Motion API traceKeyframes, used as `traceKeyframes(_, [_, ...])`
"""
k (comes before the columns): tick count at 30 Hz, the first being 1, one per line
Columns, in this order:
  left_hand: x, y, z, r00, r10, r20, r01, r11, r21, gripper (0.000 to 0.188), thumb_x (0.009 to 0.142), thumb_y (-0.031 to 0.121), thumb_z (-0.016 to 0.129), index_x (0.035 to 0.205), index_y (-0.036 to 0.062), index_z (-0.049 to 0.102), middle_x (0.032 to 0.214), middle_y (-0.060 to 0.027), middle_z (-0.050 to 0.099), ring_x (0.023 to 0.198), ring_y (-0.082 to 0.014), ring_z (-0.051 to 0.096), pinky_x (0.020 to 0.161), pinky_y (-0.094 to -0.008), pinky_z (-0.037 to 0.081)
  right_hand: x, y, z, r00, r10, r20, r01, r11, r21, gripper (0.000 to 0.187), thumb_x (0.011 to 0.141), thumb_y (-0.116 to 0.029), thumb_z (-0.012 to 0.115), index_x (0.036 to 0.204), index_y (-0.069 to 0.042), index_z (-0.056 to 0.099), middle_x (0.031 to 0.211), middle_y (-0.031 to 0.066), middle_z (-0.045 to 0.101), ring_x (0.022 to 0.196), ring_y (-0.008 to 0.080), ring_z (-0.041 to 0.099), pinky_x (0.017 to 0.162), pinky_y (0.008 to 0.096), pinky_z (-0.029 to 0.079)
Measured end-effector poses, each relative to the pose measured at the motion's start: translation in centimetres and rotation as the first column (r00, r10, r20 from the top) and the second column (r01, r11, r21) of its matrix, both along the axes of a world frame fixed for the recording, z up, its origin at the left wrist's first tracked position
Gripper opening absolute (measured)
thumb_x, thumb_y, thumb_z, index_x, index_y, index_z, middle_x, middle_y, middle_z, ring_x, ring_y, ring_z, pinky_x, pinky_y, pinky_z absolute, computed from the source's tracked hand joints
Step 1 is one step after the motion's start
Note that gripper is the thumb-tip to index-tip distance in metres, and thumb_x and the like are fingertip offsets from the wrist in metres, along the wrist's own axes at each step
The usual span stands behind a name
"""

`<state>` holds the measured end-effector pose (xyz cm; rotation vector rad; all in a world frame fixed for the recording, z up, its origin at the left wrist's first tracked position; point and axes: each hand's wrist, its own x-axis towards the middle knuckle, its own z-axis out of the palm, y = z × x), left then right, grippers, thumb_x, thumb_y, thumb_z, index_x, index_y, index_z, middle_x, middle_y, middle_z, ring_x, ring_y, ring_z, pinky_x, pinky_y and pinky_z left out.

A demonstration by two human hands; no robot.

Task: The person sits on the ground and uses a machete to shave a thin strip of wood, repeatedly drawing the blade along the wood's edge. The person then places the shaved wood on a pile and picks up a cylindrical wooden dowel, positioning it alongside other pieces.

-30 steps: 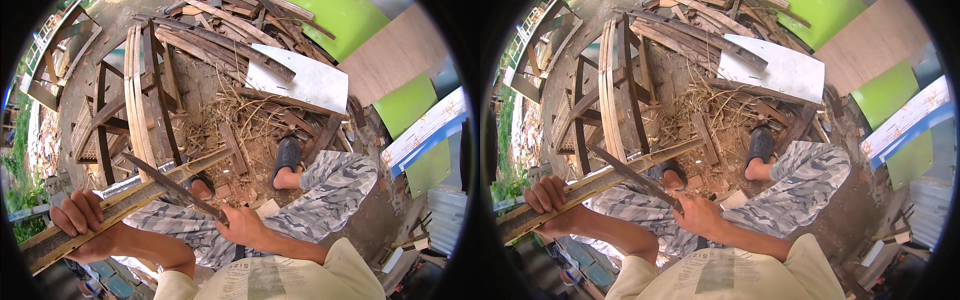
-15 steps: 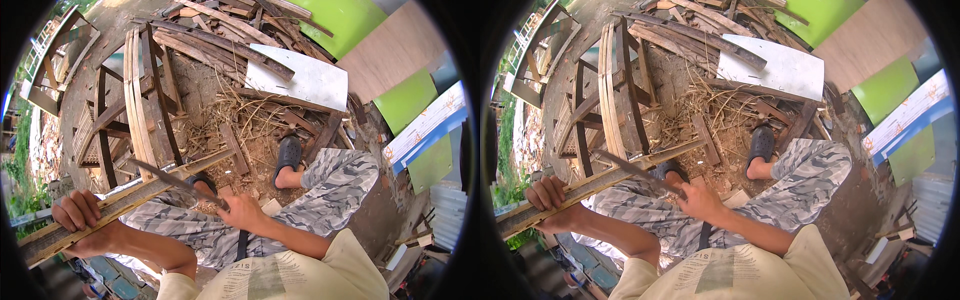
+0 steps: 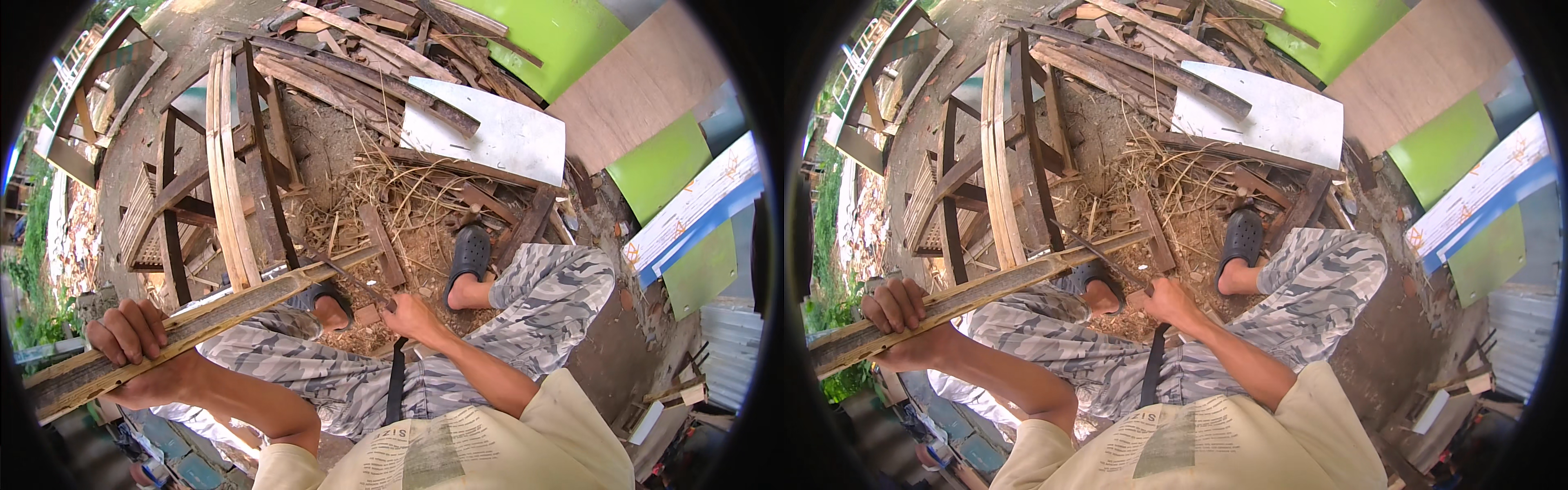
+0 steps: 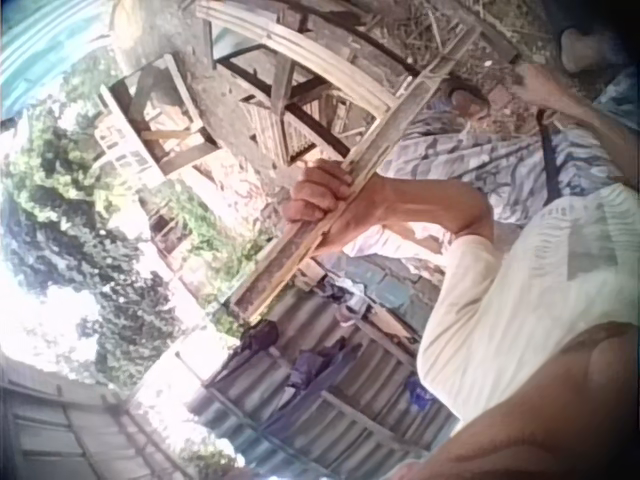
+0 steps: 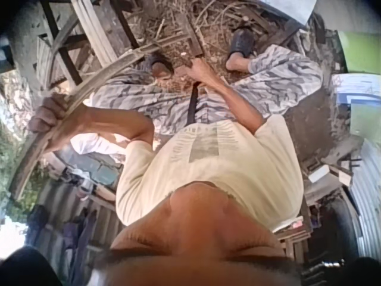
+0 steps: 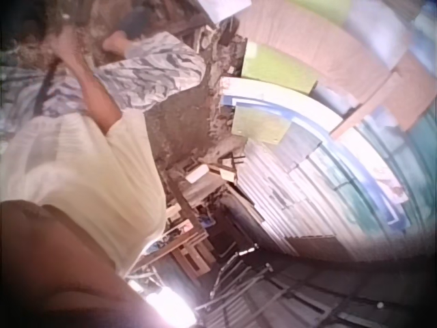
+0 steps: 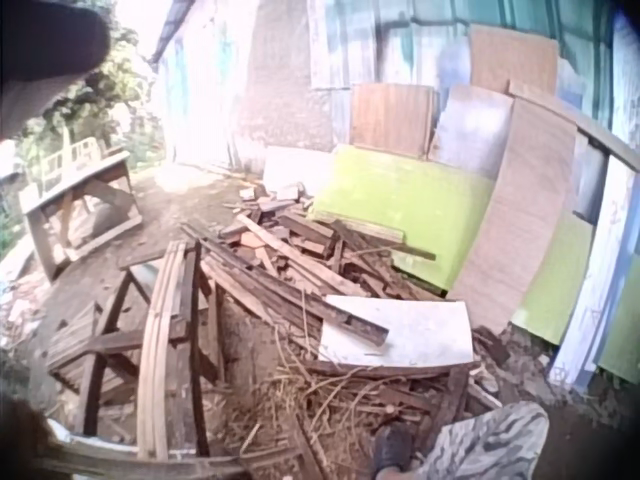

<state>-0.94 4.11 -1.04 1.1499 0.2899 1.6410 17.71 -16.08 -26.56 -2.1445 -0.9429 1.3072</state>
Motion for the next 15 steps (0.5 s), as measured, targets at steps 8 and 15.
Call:
traceKeyframes(8, [-0.5, 1.0, -0.6, 1.000, 0.005, 0.003, -0.005, 1.000, 0.012, 0.048, 0.098, 0.053, 0.043, 0.068, 0.0155, 0.035, 0.055, 0.0030, 0.032, 0.045, -0.0066, 0.028, 0.039, -0.0205, 0.025, -2.9, 0.6, 4.2, 0.998, 0.061, 0.000, -0.058, 0.941, 0.334, 0.030, 0.083, -0.029, 0.065, 0.084, 0.000, 0.067, 0.072, 0.0299, 0.065, 0.074, 0.0474, 0.067, 0.071, 0.0545, 0.054])
traceKeyframes(15, [-0.8, 0.8, -0.5, 0.999, -0.047, 0.006, 0.047, 0.999, 0.025, 0.047, 0.098, 0.052, 0.043, 0.068, 0.0158, 0.035, 0.054, 0.0035, 0.031, 0.045, -0.0065, 0.027, 0.040, -0.0206, 0.025, 2.0, -2.4, -5.7, 0.986, 0.077, 0.146, -0.068, 0.995, -0.070, 0.034, 0.082, -0.029, 0.064, 0.091, 0.004, 0.068, 0.079, 0.0280, 0.067, 0.077, 0.0448, 0.067, 0.071, 0.0502, 0.053])
